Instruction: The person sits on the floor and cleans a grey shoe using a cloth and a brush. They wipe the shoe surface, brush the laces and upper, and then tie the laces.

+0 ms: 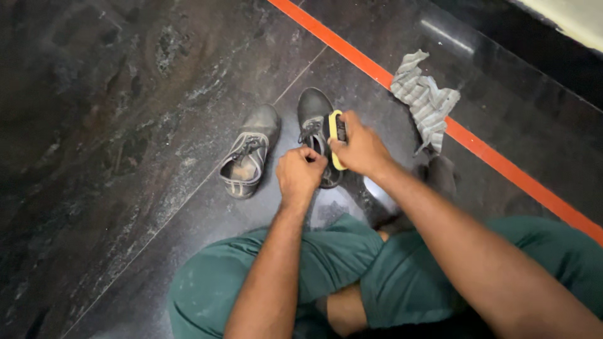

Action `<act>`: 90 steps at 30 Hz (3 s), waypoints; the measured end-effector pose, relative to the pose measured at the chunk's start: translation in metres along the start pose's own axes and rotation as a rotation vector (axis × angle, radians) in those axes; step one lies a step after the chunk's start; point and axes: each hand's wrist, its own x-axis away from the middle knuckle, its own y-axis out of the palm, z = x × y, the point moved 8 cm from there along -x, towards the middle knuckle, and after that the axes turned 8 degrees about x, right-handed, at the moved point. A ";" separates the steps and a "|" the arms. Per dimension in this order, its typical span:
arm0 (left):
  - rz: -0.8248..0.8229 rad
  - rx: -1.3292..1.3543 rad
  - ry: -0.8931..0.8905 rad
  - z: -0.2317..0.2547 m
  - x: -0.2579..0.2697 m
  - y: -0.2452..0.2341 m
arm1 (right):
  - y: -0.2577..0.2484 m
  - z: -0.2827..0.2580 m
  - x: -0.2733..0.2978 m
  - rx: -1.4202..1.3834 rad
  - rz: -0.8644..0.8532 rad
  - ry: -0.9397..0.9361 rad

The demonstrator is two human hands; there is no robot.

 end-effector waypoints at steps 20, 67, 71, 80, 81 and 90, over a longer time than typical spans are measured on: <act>-0.017 -0.123 0.033 0.005 -0.001 0.005 | -0.003 -0.005 0.004 -0.034 -0.060 -0.052; -0.301 -0.358 0.183 0.018 0.009 0.032 | -0.040 -0.002 -0.010 0.194 -0.051 -0.213; -0.260 -0.370 0.275 0.024 0.013 0.029 | -0.050 0.014 -0.015 0.207 0.010 -0.028; -0.260 -0.387 0.208 0.021 0.012 0.029 | -0.045 0.015 -0.018 0.282 0.007 -0.116; -0.237 -0.372 0.229 0.023 0.012 0.028 | -0.043 0.010 -0.017 0.302 0.002 -0.149; -0.258 -0.415 0.203 0.018 0.012 0.030 | -0.044 0.008 -0.014 0.314 0.020 -0.205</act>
